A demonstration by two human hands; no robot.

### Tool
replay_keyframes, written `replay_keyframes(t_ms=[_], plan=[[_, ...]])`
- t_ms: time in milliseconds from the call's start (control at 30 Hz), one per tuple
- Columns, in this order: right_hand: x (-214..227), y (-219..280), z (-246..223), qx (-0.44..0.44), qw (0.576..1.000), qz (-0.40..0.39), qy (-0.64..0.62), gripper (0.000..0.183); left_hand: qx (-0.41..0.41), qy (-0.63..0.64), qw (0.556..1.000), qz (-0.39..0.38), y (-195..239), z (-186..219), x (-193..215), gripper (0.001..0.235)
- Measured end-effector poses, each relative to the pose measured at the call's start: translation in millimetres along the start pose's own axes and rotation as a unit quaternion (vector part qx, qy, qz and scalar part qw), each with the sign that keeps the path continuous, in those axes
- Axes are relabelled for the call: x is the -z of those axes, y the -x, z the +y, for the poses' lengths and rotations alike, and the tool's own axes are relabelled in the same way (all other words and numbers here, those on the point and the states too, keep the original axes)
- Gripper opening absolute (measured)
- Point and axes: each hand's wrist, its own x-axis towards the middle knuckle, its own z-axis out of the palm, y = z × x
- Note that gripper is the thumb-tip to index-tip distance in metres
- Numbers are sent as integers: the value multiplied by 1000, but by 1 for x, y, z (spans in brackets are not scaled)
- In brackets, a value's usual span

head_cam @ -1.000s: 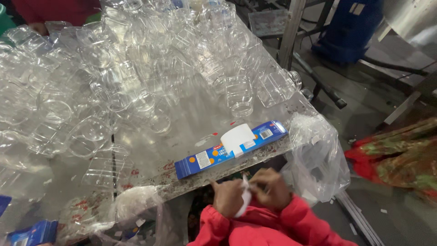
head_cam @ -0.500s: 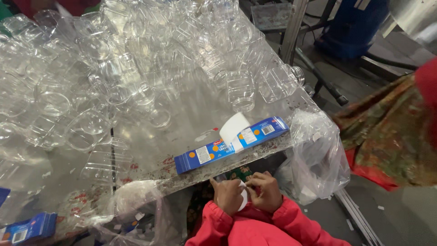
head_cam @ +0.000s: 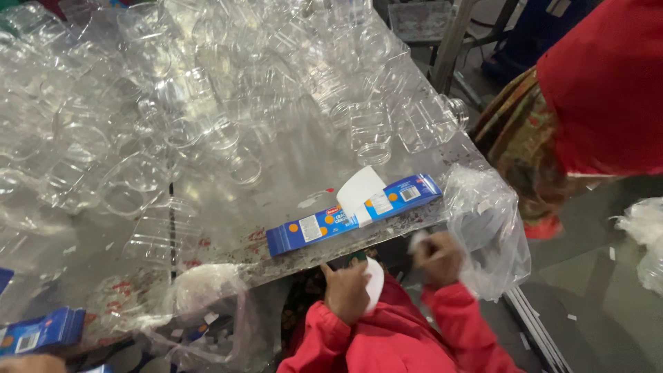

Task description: The person applies adhesive labels to clear plastic jars by hand, smoothing the labels onto the side of each jar before setting the jars aside.

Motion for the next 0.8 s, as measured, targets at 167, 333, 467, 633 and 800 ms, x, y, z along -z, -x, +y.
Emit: replay_keyframes(t_ms=[167,333,467,633,800], plan=[[21,-24,81,-199,968,127,82,12,-29,55,990,124,6,-33,15,16],[30,-34,76,-118,889,-274,348,26,-89,113,979,146,11,-65,26,7],[56,-37,76,-25,873,-336,353,35,-44,217,961,168,18,-67,42,18],[11,-44,-36,128,972,-149,-129,34,-26,535,840,89,9,-49,46,29],[-79,24,-91,-125,644,-490,-574,37,-159,513,841,75,-8,-70,60,20]])
